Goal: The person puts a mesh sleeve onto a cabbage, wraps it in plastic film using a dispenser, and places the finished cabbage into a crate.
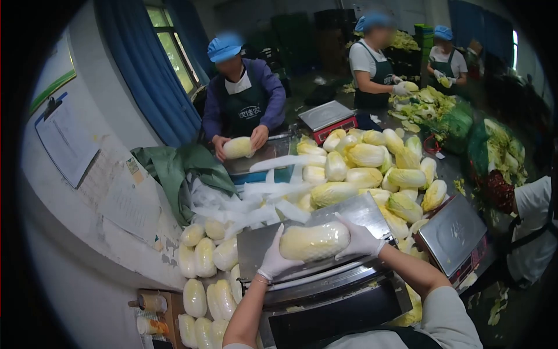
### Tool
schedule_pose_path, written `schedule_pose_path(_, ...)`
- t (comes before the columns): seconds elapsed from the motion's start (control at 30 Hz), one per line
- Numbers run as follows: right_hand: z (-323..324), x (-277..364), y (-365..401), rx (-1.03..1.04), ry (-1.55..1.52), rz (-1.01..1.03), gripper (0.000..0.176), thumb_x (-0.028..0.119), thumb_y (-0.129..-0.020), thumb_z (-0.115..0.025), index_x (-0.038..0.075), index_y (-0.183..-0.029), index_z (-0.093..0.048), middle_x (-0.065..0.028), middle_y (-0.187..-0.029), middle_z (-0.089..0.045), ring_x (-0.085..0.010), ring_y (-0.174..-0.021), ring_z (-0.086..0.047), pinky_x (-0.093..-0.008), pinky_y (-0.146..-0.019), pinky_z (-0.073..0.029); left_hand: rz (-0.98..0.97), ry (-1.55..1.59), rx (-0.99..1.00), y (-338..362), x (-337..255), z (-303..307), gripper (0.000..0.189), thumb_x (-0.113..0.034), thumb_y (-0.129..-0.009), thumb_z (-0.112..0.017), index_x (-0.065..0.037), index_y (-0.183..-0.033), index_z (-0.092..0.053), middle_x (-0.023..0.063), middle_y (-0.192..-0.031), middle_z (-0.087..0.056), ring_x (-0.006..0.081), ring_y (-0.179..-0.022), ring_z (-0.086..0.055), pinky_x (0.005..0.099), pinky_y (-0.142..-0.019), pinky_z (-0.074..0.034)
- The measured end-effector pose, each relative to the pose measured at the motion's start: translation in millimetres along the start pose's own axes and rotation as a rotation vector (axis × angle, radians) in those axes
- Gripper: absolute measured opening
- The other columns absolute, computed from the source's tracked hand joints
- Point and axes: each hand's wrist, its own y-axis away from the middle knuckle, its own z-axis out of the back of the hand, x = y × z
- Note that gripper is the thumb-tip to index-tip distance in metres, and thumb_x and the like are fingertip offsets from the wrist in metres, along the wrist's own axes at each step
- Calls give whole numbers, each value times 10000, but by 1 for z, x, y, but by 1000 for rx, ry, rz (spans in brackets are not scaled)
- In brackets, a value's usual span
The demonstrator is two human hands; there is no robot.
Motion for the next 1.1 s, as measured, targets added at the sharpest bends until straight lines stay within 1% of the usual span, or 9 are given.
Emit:
schedule_pose_path(0.13,16,45,52,-40,-50,52,928,370,-528,-830,21,-1275,-405,-193,-1120,-566,-279,-1022,-567,-319,-890,-431,-28,147,-5,50,-10,-6,825,-271,-551,-840,-14,-1219,-430,133,-1138,-556,181,-1039,-529,296,-909,-414)
schedule_pose_path(0.33,-3,51,159,437,-229,-479,687,465,-637,-751,-27,-1078,-562,-157,-972,-637,-195,-881,-615,-283,-792,-470,728,203,497,146,-49,-45,334,-274,-762,-688,-18,-949,-583,33,-765,-560,94,-716,-539,235,-647,-451)
schedule_pose_path(0.4,-24,33,186,704,-485,-932,554,409,-730,-705,-35,-1038,-585,-132,-924,-648,-143,-850,-605,-243,-773,-465,638,495,457,188,15,-91,263,-271,-851,-569,-13,-903,-585,36,-687,-565,85,-605,-536,231,-573,-443)
schedule_pose_path(0.5,-43,-6,239,409,-992,-975,419,343,-812,-642,-23,-1013,-608,-91,-912,-649,-112,-827,-598,-219,-769,-456,796,822,292,235,68,-107,199,-188,-855,-521,-35,-968,-580,83,-838,-580,150,-729,-551,275,-662,-449)
schedule_pose_path(0.6,-32,-6,273,273,-532,-634,323,274,-842,-608,21,-1041,-614,-77,-928,-640,-156,-833,-602,-246,-795,-456,1001,1156,134,274,93,-105,206,-106,-860,-473,-57,-1033,-575,130,-990,-595,215,-853,-566,319,-751,-455)
schedule_pose_path(0.67,-27,2,277,155,-211,-135,258,240,-810,-618,104,-1028,-641,-86,-970,-624,-261,-922,-579,-319,-832,-455,437,404,323,268,25,-72,253,-78,-852,-489,-35,-1085,-577,132,-1080,-586,206,-891,-571,311,-814,-450)
schedule_pose_path(0.8,-14,21,265,-43,-577,-637,244,228,-874,-545,6,-902,-641,-45,-740,-625,-134,-713,-602,-240,-659,-470,475,402,-16,255,-14,-80,281,-176,-913,-427,14,-779,-584,46,-588,-561,114,-494,-534,234,-474,-425)
schedule_pose_path(1.03,-54,-47,344,-344,-801,-970,264,222,-880,-514,9,-791,-642,-33,-646,-604,-116,-507,-539,-261,-470,-416,1194,703,117,332,59,-131,371,-382,-917,-463,-73,-728,-544,-17,-635,-489,60,-555,-433,237,-479,-346)
schedule_pose_path(1.1,-97,-71,364,-251,-649,-1081,282,238,-881,-510,16,-772,-646,-38,-663,-609,-118,-546,-545,-270,-504,-427,1074,647,189,321,46,-156,322,-323,-906,-502,-45,-748,-536,-7,-661,-495,86,-611,-463,265,-534,-393)
